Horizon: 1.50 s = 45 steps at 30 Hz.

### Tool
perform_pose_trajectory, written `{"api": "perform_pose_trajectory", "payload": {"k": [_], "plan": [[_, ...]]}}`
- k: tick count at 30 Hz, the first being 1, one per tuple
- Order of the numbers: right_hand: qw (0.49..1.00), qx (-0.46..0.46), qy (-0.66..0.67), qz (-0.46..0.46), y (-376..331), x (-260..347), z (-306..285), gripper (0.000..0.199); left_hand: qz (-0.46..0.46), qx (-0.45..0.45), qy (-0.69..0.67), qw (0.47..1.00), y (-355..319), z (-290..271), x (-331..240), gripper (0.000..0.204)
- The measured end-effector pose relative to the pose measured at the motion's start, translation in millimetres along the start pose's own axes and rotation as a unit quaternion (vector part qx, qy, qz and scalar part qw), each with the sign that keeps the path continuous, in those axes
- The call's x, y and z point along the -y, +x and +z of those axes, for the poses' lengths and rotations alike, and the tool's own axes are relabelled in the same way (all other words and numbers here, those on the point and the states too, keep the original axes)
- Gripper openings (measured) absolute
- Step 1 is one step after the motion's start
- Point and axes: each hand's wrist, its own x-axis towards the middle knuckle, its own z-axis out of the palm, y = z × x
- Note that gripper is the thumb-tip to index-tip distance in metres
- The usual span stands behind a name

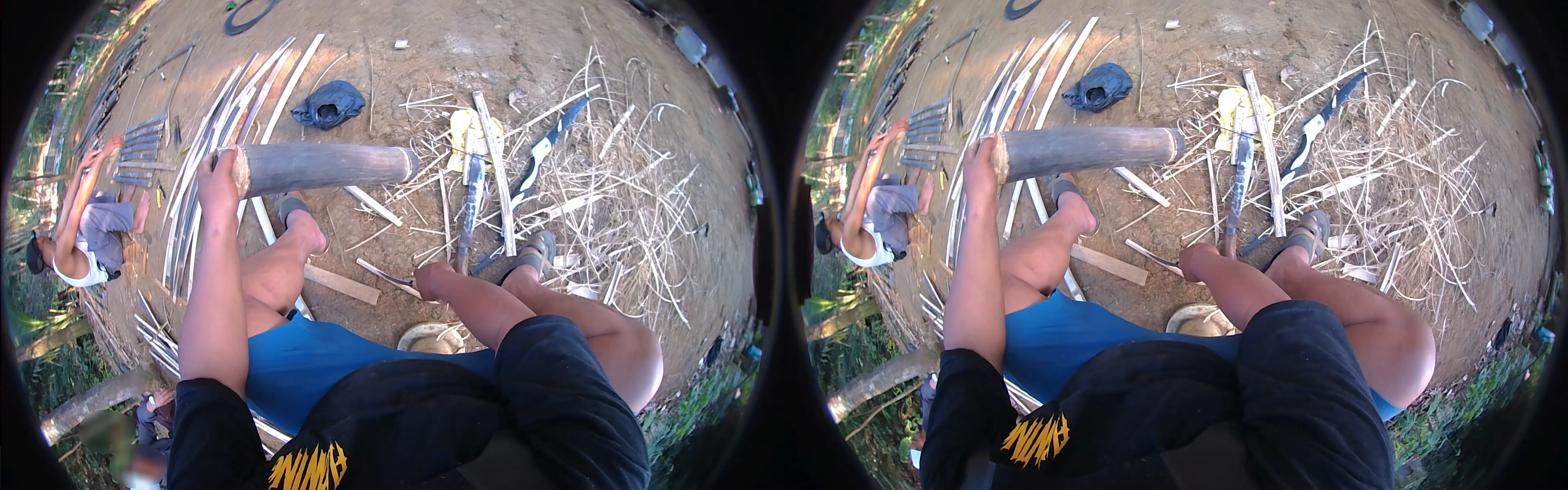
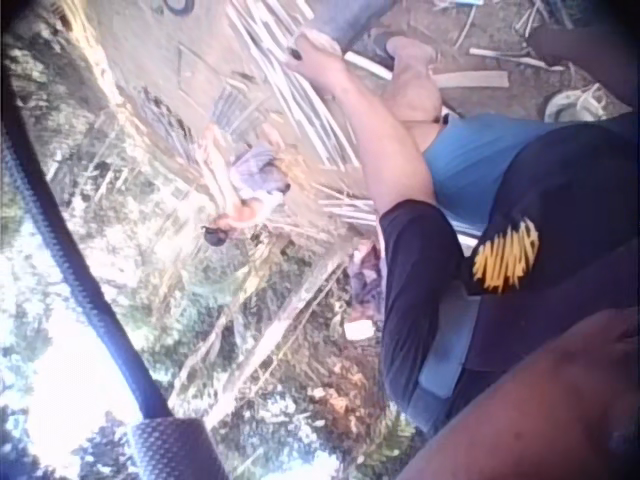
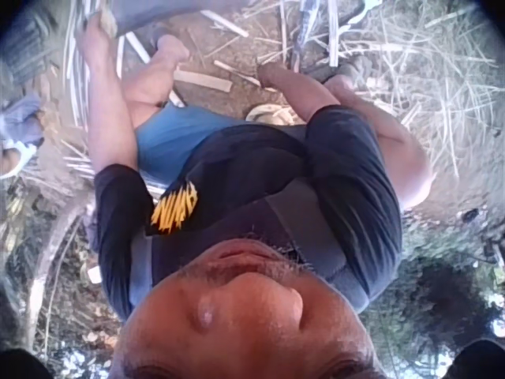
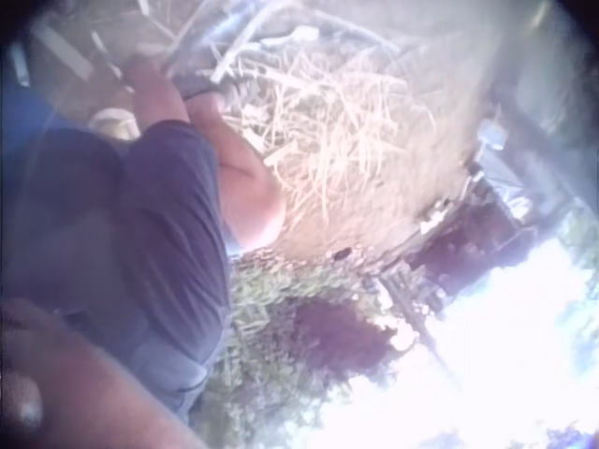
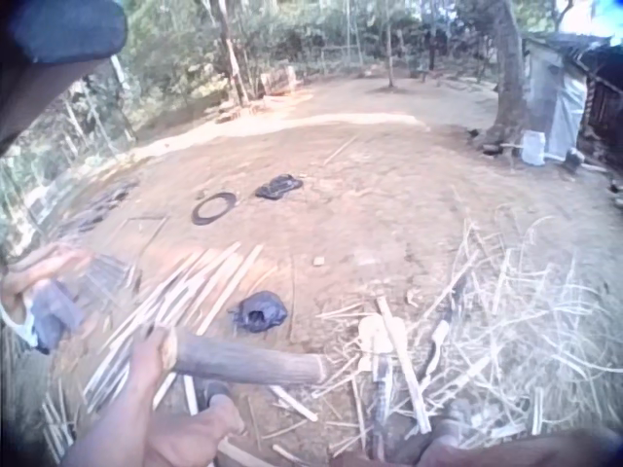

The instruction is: The person uses a knife to carve out a rectangular opening in a piece of bamboo and shaves the internal edges to smooth them.

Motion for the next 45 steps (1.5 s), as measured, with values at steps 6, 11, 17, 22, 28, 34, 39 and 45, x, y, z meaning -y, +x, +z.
{"api": "perform_pose_trajectory", "payload": {"k": [6,11,17,22,28,34,39,45], "plan": [[0.992,0.001,0.123,0.021,-13.0,-9.4,8.8,0.049,-0.032,0.005,-0.021,0.999,-22.3,-2.9,-4.7,0.069],[0.947,-0.207,0.236,0.068,-22.9,-50.2,7.8,0.047,-0.051,0.036,-0.050,0.997,-61.3,-12.8,0.6,0.071],[0.810,-0.378,0.419,0.159,-20.2,-76.2,-0.7,0.046,-0.162,0.084,-0.029,0.983,-137.8,-25.3,-19.6,0.071],[0.746,-0.341,0.547,0.165,-2.3,-62.5,-15.4,0.047,-0.191,0.169,-0.189,0.948,-162.5,-35.8,59.2,0.062],[0.733,-0.365,0.565,0.100,25.6,-67.4,-13.5,0.044,-0.278,0.107,-0.153,0.942,-232.5,-12.8,19.4,0.063],[0.788,-0.368,0.487,0.073,-19.9,-31.0,-41.2,0.046,-0.294,0.080,-0.189,0.933,-254.2,-21.0,20.6,0.065],[0.779,-0.404,0.468,0.099,18.5,-63.8,-14.0,0.043,-0.297,0.072,-0.167,0.937,-255.4,-7.0,10.4,0.066],[0.797,-0.335,0.490,0.115,0.5,-54.7,-31.1,0.045,-0.119,0.060,-0.039,0.990,-242.8,-9.4,22.4,0.058]]}}
